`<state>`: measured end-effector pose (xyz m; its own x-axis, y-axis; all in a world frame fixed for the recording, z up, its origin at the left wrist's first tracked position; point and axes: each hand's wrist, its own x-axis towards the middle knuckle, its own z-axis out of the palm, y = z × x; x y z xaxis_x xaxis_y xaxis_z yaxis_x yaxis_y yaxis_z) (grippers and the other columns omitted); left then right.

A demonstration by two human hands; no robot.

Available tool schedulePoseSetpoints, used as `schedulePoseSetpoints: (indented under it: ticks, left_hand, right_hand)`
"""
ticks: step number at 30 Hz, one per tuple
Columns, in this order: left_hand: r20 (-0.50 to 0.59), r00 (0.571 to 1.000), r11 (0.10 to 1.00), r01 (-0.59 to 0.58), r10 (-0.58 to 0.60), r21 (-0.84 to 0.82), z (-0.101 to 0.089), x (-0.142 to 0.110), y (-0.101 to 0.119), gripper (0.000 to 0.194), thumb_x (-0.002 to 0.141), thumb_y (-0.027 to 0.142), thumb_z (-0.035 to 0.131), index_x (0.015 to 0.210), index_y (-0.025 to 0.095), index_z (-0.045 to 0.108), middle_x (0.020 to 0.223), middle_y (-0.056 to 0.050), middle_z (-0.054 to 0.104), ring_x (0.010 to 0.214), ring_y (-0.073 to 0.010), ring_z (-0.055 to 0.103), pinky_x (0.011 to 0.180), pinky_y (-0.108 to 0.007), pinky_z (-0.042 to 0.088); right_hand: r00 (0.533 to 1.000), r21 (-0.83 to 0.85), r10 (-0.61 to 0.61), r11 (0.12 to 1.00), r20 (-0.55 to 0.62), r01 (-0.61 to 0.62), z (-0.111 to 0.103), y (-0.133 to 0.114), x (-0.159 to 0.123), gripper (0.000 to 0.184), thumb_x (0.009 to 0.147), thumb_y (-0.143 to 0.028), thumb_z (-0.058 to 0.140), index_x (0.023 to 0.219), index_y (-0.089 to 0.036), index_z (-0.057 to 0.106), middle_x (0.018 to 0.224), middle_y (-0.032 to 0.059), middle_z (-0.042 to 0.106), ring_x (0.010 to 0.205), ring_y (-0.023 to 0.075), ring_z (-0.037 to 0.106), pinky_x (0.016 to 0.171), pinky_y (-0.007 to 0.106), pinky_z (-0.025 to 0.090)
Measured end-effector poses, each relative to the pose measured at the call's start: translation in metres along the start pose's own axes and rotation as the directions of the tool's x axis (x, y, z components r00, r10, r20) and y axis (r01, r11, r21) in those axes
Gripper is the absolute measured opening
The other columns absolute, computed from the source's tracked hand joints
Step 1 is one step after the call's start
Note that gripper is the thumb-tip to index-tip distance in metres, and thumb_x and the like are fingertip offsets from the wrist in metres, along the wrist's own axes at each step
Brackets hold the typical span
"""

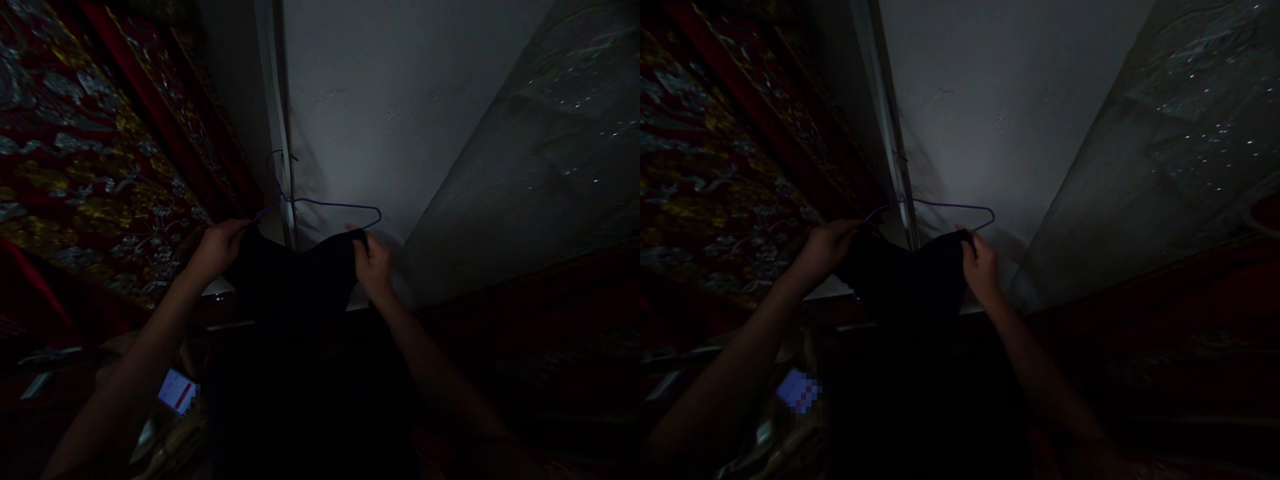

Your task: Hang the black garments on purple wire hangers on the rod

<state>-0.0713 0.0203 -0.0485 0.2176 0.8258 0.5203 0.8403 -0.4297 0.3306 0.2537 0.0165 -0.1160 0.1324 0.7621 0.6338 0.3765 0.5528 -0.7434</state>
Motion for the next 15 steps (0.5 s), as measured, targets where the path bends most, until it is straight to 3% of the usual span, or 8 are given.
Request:
schedulePoseSetpoints:
  ticks: [3,5,8,9,11,13,14,15]
  left_hand:
    - [0.032,0.999,0.999,-0.035,0.035,0.019,-0.003,-0.001,0.002,0.040,0.094,0.026,0.041,0.120,0.016,0.069,0.110,-0.010,0.072,0.099,-0.0224,0.068,0.094,-0.033,0.051]
    - [0.050,0.997,0.998,-0.067,0.067,0.015,-0.006,-0.002,0.006,0.040,0.094,0.027,0.041,0.120,0.015,0.069,0.106,-0.010,0.071,0.095,-0.0212,0.067,0.091,-0.032,0.051]
    - [-0.005,0.998,0.998,-0.069,0.069,-0.007,-0.011,-0.006,0.007,0.037,0.096,0.029,0.043,0.116,0.016,0.070,0.104,-0.009,0.069,0.095,-0.0204,0.065,0.092,-0.032,0.051]
    - [-0.047,0.997,0.998,-0.058,0.057,-0.017,-0.012,-0.007,0.005,0.035,0.096,0.029,0.044,0.114,0.017,0.071,0.104,-0.009,0.068,0.097,-0.0203,0.065,0.092,-0.032,0.051]
    - [-0.139,0.990,0.999,-0.036,0.030,-0.037,-0.014,-0.009,-0.002,0.033,0.096,0.031,0.045,0.110,0.019,0.072,0.107,-0.009,0.066,0.102,-0.0206,0.063,0.096,-0.034,0.049]
    - [-0.217,0.976,0.999,-0.009,-0.001,-0.047,-0.013,-0.008,-0.011,0.031,0.096,0.033,0.047,0.109,0.018,0.072,0.114,-0.010,0.063,0.112,-0.0222,0.059,0.102,-0.036,0.046]
    - [-0.240,0.970,0.998,0.012,-0.025,-0.054,-0.012,-0.007,-0.014,0.032,0.095,0.035,0.049,0.110,0.018,0.071,0.118,-0.010,0.062,0.117,-0.0234,0.057,0.105,-0.037,0.044]
    - [-0.239,0.969,0.997,0.042,-0.058,-0.070,-0.009,-0.006,-0.016,0.033,0.095,0.037,0.050,0.112,0.017,0.070,0.120,-0.010,0.061,0.119,-0.0244,0.055,0.107,-0.039,0.042]
  right_hand:
    - [0.982,-0.114,-0.048,0.993,-0.180,0.028,-0.026,0.010,0.031,0.035,0.095,-0.042,0.044,0.104,-0.018,0.069,0.103,0.0107,0.071,0.101,0.0241,0.064,0.090,0.036,0.048]
    - [0.990,-0.194,-0.009,0.981,-0.142,-0.019,-0.039,0.016,0.055,0.037,0.092,-0.048,0.050,0.084,-0.017,0.069,0.082,0.0079,0.070,0.083,0.0230,0.064,0.076,0.033,0.049]
    - [0.980,-0.191,0.167,0.971,0.107,-0.145,-0.059,0.016,0.082,0.046,0.083,-0.056,0.063,0.059,-0.017,0.060,0.054,0.0011,0.055,0.052,0.0149,0.050,0.051,0.027,0.038]
    - [0.946,-0.157,0.224,0.969,0.235,-0.191,-0.065,0.014,0.087,0.047,0.080,-0.057,0.067,0.056,-0.017,0.060,0.051,0.0000,0.052,0.048,0.0128,0.046,0.047,0.026,0.034]
    - [0.825,-0.085,0.292,0.954,0.483,-0.288,-0.075,0.009,0.091,0.047,0.076,-0.058,0.073,0.058,-0.016,0.063,0.050,-0.0003,0.052,0.044,0.0111,0.044,0.043,0.025,0.030]
    - [0.737,-0.033,0.312,0.930,0.599,-0.367,-0.077,0.005,0.088,0.047,0.075,-0.060,0.075,0.061,-0.016,0.065,0.051,0.0006,0.055,0.044,0.0114,0.046,0.042,0.025,0.032]
    - [0.747,-0.008,0.312,0.925,0.588,-0.380,-0.073,0.004,0.086,0.048,0.077,-0.061,0.073,0.063,-0.016,0.066,0.052,0.0009,0.056,0.044,0.0118,0.047,0.042,0.026,0.034]
    - [0.804,0.018,0.295,0.935,0.517,-0.355,-0.067,0.003,0.083,0.048,0.080,-0.061,0.071,0.066,-0.015,0.067,0.055,0.0014,0.057,0.045,0.0123,0.049,0.043,0.026,0.037]
